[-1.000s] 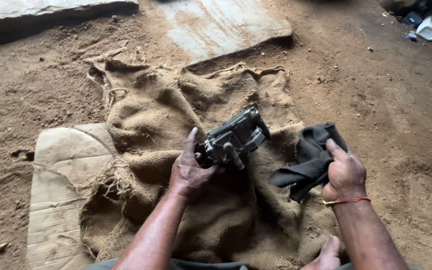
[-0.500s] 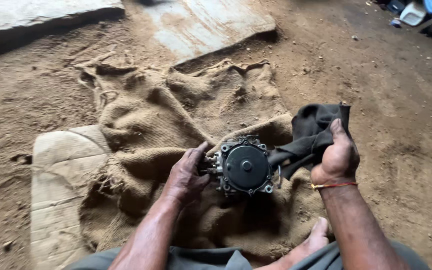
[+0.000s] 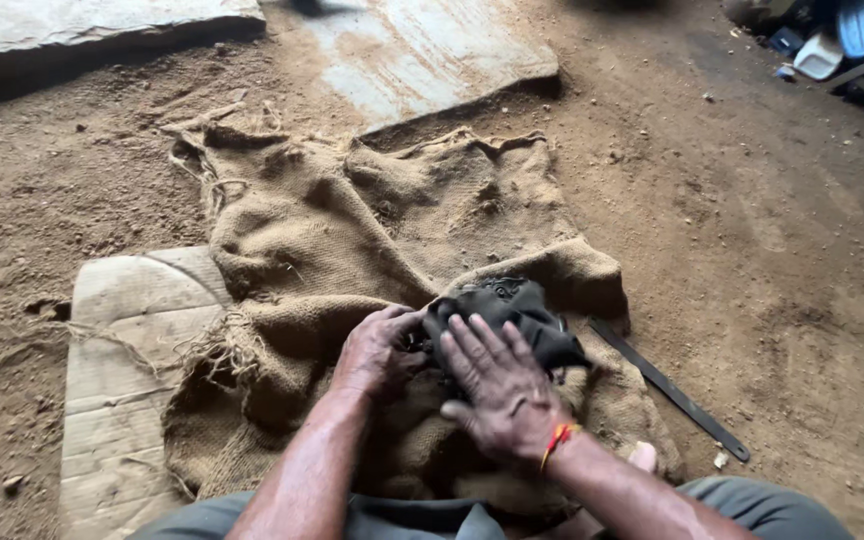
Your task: The person is sitting on the ground and working on a mechanical part, likely a brake caliper. They use a screwdriver to adjust components and a rag to wipe the part. The person also uses a metal bar to apply pressure to the part.
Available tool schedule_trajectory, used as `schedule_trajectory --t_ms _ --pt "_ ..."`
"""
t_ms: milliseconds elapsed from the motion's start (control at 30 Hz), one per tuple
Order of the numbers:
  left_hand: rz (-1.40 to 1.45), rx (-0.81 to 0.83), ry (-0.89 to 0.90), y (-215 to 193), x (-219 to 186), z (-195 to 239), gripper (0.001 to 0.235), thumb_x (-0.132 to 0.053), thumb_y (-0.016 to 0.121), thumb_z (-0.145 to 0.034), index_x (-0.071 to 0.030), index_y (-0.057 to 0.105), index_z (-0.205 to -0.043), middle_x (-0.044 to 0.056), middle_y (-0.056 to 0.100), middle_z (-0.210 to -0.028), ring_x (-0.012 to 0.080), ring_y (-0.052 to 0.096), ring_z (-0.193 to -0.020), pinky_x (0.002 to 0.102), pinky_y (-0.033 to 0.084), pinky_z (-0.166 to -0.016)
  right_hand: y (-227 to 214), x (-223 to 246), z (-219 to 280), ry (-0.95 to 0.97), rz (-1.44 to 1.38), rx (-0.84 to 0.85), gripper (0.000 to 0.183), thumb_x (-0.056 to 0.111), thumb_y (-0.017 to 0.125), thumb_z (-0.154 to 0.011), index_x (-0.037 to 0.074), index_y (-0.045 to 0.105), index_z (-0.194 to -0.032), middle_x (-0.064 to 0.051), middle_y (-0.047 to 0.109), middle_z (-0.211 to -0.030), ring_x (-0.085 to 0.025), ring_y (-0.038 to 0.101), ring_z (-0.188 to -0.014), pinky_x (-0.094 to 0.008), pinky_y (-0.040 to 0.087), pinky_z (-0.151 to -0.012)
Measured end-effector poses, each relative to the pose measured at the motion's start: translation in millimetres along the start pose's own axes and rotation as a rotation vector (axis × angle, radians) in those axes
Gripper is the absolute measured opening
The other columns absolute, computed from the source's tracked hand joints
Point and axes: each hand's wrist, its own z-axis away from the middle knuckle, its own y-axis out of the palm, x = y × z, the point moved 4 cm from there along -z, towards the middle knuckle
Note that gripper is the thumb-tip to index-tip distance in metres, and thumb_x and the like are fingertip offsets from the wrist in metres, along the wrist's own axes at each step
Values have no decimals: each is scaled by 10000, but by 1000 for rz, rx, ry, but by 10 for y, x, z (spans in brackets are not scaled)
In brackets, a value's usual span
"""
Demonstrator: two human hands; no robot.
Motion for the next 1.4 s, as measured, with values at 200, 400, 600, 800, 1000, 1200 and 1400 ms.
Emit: schedule_trajectory --t_ms 200,400,600,800,1000,1200,1400 --pt "-120 30 -4 2 -21 -2 595 -148 881 -678 -260 722 -1240 28 695 -1211 251 647 -1129 370 516 -962 -21 -320 -96 254 14 -102 861 589 418 -973 27 201 -1589 -178 127 -1684 -333 56 -1559 -513 5 -1226" --pt "-62 144 -153 -98 -247 39 587 -228 868 -701 -298 700 -1259 -15 713 -1241 198 697 -1143 335 541 -1011 -75 -87 185 28 33 129 884 654 376 -989 15 229 -1582 -175 136 -1674 -331 62 -1568 -499 28 -1243" --pt "-377 196 -125 -234 -309 256 737 -304 802 -802 -285 494 -1471 19 533 -1473 289 584 -1257 428 500 -1017 -11 -495 -65 322 -6 -265 903 640 365 -962 -15 203 -1562 -191 121 -1675 -358 93 -1531 -515 18 -1219" --pt "-577 288 -168 22 -98 235 1030 -513 758 -832 -281 144 -1626 119 256 -1646 384 411 -1393 565 419 -1079 198 -163 150 5 33 -167 884 710 307 -975 108 132 -1599 -113 40 -1702 -303 22 -1573 -519 -32 -1248" --pt "-605 336 -228 187 20 272 1244 -746 725 -749 -289 -47 -1611 125 118 -1667 364 200 -1495 648 183 -1176 94 -766 -296 494 -51 125 891 720 265 -958 141 124 -1621 -67 10 -1706 -265 0 -1557 -548 -65 -1211" --pt "-585 178 -230 306 14 302 1249 -739 722 -732 -228 -10 -1606 142 142 -1628 358 186 -1461 661 124 -1157 85 -423 -447 292 36 65 880 720 303 -955 131 187 -1598 -94 89 -1682 -316 40 -1541 -510 -12 -1210" --pt "-608 154 -197 283 49 270 1224 -736 707 -736 -230 26 -1618 145 160 -1627 377 199 -1454 661 139 -1135 -165 -507 -783 263 -13 421 698 655 291 -944 317 357 -1551 57 235 -1686 -222 101 -1587 -562 -1 -1271"
